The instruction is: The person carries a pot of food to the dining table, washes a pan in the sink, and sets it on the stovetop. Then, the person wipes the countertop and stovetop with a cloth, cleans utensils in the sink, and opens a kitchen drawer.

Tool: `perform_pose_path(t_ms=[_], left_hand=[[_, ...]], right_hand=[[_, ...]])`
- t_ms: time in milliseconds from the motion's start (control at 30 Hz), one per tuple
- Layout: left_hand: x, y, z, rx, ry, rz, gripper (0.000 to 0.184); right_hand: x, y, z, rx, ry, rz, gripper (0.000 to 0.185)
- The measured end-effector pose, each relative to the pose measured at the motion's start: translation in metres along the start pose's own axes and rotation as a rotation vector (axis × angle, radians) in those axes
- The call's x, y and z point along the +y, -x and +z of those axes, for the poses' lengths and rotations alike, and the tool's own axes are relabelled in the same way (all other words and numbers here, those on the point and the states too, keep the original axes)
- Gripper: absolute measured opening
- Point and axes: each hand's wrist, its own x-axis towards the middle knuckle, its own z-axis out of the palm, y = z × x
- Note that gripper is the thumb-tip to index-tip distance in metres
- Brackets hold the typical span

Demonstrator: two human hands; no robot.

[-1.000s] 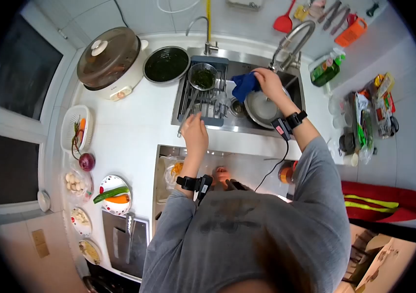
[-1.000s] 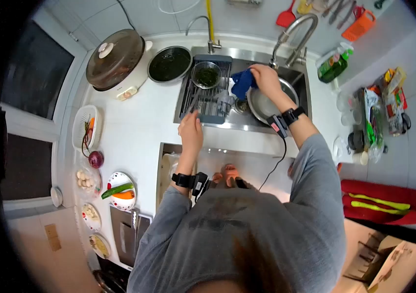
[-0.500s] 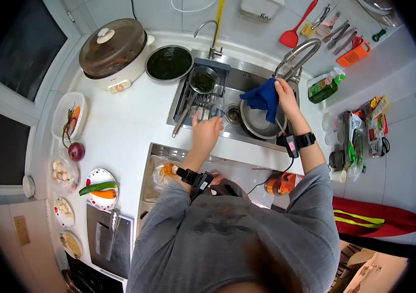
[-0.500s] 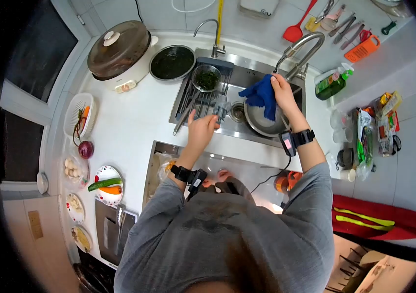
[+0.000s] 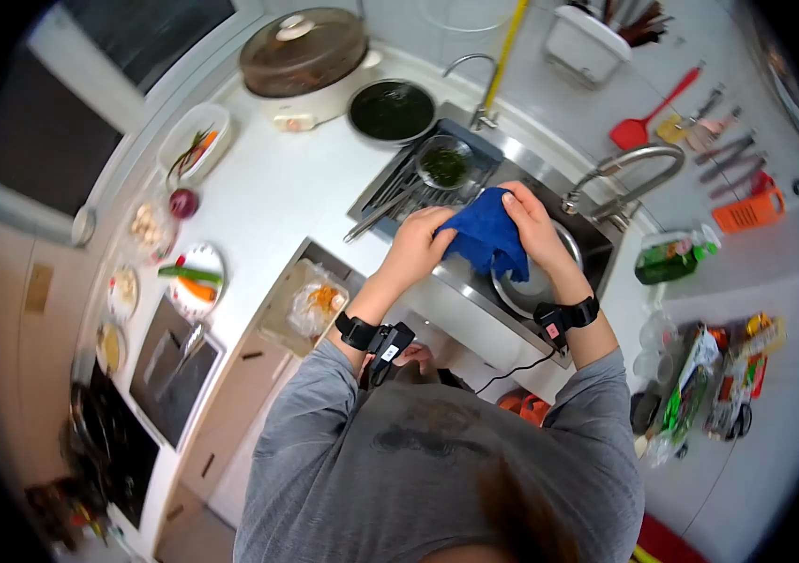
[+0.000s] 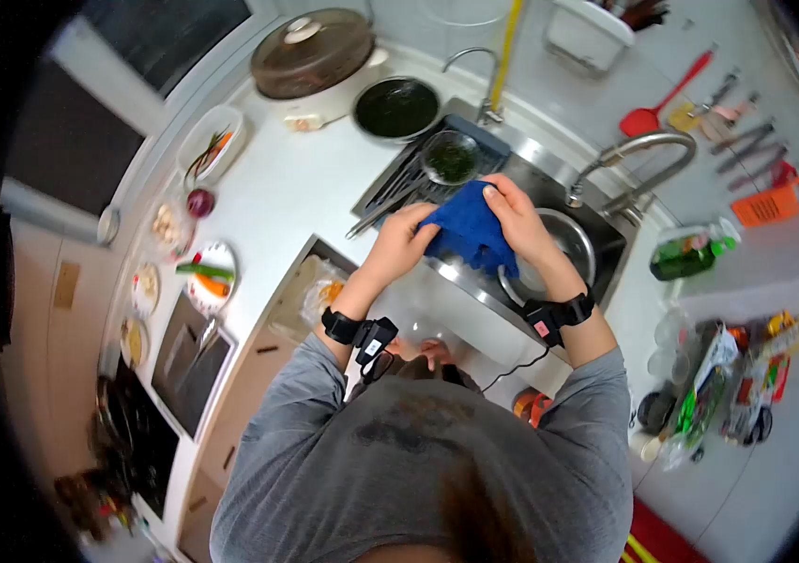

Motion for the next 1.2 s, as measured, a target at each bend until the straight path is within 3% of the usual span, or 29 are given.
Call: perform_pose_path(t_ms=[100,167,233,300,333,500,567,633,767,833,900,933,967,1033,1100,1200], left_hand=[[0.01,0.027,-0.017,0.121,-0.016,-0.109,0.015],[0.026,0.043,-0.033,0.148,-0.062,-0.235,0.015],[0.037,0.061,-0.048,0.187,-0.102,-0.356,0.015],[0.044,0.083,-0.065,0.272,-0.254,-0.452,0.017],[0.043,0.096,-0.072,0.329,-0.274,-0.447,0.019],[0.061,0.176,-0.113,0.507,-0.382,-0.57,0.023],[0.072,0.212,-0.129,0.559,-0.424,-0.678,0.024],[0.084,0.251,-0.143,0.634,-0.449,-0.695,0.024],[0.108,0.346,-0.17,0.769,-0.578,-0.736,0.022],[0.125,0.392,-0.182,0.83,-0.569,-0.761,0.023],[0.148,0.438,-0.193,0.887,-0.545,-0.857,0.041],[0.157,0.463,-0.198,0.834,-0.605,-0.882,0.053],[0.163,0.485,-0.201,0.857,-0.61,-0.894,0.053],[0.173,0.524,-0.204,0.774,-0.913,-0.883,0.05],[0.18,0.556,-0.206,0.756,-0.951,-1.037,0.046],[0.186,0.603,-0.211,0.776,-1.01,-1.044,0.039]], right_hand=[[0.007,-0.014,0.018,-0.145,-0.039,0.102,0.017],[0.025,-0.025,0.033,-0.236,0.303,-0.025,0.015],[0.039,-0.035,0.06,-0.329,0.309,-0.297,0.033],[0.017,-0.029,0.087,-0.478,0.721,-0.364,0.042],[0.016,-0.029,0.103,-0.54,0.769,-0.371,0.041],[0.03,-0.037,0.179,-0.648,0.714,-0.581,0.04],[0.032,-0.04,0.21,-0.829,0.616,-0.487,0.034],[0.033,-0.037,0.246,-0.859,0.537,-0.643,0.023],[0.025,-0.018,0.332,-1.061,0.544,-0.354,0.017],[0.019,0.003,0.381,-1.082,0.332,-0.417,0.015],[0.018,0.021,0.429,-1.138,0.364,-0.426,0.015],[0.017,0.032,0.454,-1.149,0.335,-0.428,0.015],[0.014,0.043,0.477,-1.184,0.299,-0.417,0.017],[0.01,0.065,0.523,-1.234,0.303,-0.477,0.02],[0.006,0.086,0.563,-1.286,0.319,-0.416,0.023],[0.005,0.117,0.61,-1.346,0.31,-0.382,0.024]])
